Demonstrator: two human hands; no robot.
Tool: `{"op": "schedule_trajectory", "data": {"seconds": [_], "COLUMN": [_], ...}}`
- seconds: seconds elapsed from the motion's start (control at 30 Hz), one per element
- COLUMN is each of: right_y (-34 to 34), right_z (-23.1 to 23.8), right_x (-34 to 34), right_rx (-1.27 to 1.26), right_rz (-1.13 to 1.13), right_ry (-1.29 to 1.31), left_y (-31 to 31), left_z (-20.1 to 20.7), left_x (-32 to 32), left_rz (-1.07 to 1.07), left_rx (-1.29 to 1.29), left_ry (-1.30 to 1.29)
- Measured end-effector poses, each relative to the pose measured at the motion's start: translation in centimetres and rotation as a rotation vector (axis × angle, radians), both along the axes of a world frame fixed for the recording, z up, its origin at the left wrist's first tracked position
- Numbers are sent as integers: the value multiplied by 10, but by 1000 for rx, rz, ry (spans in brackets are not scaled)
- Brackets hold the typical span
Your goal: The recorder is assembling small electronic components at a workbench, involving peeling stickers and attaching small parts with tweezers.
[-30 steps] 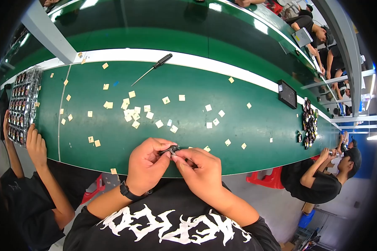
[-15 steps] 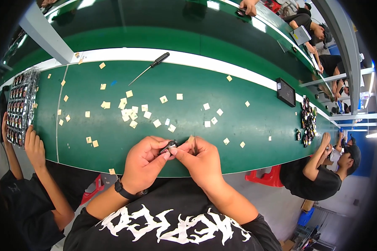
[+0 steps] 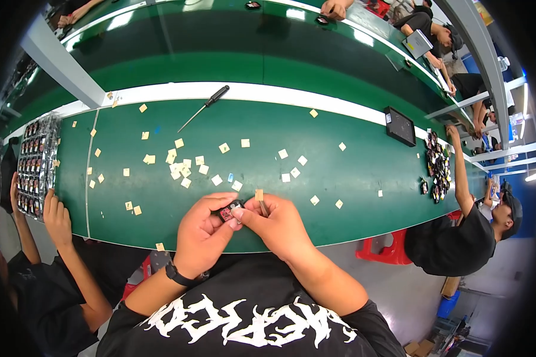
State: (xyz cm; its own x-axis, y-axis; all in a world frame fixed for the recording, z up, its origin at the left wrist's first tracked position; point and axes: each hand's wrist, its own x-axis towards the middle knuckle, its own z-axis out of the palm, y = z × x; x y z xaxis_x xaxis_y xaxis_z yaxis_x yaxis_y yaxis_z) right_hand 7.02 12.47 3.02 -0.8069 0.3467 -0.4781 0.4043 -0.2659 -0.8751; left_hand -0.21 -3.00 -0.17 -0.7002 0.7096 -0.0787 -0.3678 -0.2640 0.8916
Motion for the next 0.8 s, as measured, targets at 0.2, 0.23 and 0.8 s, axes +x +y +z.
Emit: {"op": "schedule_trajectory", "data": {"seconds": [0.2,0.23,0.8], "right_y": [8,8,18], "right_z": [4,3,27], "right_x": [19,21,65], "right_rx": [-12,-18,269], "right_rz": [53,49,13], "right_ry": [1,5,334], "left_y": [-6,-6,-8], "left_z": [19,21,75], "left_x": [-3,-2,7], "left_rz": [-221,-231,-398], "left_rx": [-262,-265,-231], "left_ry": [72,95,-87]}}
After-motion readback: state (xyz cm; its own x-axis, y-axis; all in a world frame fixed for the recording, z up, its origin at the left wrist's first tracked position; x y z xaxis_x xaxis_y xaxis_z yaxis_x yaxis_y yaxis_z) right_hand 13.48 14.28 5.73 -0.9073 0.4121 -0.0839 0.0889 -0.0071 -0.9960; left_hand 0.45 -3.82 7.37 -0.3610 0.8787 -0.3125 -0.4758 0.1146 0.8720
